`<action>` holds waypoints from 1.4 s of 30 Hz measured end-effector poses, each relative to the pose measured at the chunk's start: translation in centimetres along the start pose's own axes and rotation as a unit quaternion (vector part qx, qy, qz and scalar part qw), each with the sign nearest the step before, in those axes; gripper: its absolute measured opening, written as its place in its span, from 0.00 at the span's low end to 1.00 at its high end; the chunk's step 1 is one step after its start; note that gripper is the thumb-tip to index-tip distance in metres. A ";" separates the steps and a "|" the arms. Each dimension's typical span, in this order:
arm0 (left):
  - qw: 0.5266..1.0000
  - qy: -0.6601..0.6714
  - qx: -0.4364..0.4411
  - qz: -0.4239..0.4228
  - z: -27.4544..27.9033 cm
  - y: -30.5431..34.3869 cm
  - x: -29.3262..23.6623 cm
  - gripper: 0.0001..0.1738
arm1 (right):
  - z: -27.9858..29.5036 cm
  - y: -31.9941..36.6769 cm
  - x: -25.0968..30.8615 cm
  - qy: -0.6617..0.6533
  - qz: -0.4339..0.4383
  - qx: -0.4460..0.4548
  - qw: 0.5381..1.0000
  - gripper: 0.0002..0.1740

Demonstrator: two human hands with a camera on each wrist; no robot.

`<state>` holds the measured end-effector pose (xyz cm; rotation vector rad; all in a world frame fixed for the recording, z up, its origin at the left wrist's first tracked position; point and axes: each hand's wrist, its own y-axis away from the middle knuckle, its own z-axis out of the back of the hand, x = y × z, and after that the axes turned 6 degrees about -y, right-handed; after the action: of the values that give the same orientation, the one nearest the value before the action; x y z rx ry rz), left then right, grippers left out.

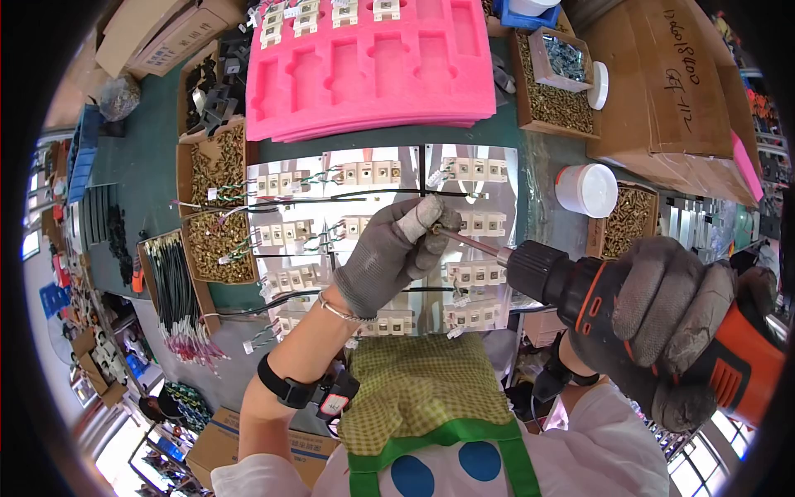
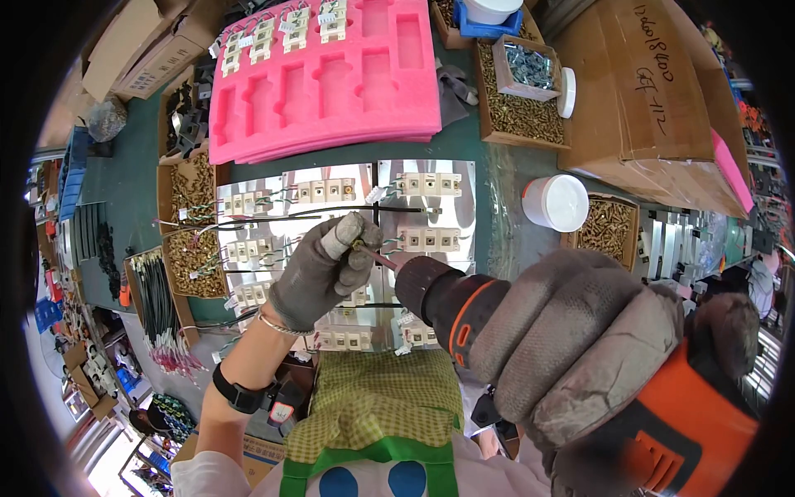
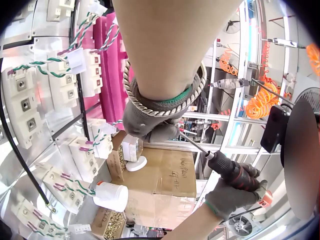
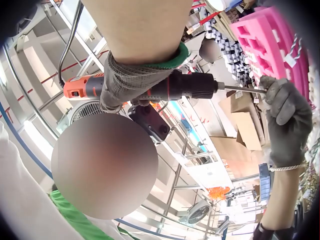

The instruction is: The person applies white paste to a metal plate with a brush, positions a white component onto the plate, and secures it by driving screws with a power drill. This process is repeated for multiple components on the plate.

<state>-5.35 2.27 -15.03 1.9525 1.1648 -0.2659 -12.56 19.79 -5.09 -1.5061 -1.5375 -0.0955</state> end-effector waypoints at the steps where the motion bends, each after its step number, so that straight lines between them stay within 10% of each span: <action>1: 0.999 -0.045 -0.029 -0.009 -0.7 0.1 -0.3 0.18 | 0.1 0.0 0.0 -0.001 -0.007 0.002 1.000 0.25; 31: 0.972 0.175 0.158 0.010 1.8 -1.2 0.8 0.16 | 1.5 -1.5 1.7 0.054 -0.043 0.077 0.995 0.27; 39: 0.980 -0.188 -0.071 -0.005 1.2 -1.0 -0.1 0.23 | 2.2 -2.3 1.3 0.040 -0.176 0.126 0.975 0.17; 42: 0.940 -0.305 -0.153 0.000 3.4 -1.5 -0.1 0.17 | 4.6 -2.5 -1.4 0.068 -0.098 0.105 0.987 0.23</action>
<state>-5.88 0.06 -17.98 1.4428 0.7409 -0.6032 -17.36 21.09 -7.20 -1.1578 -1.5317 -0.1435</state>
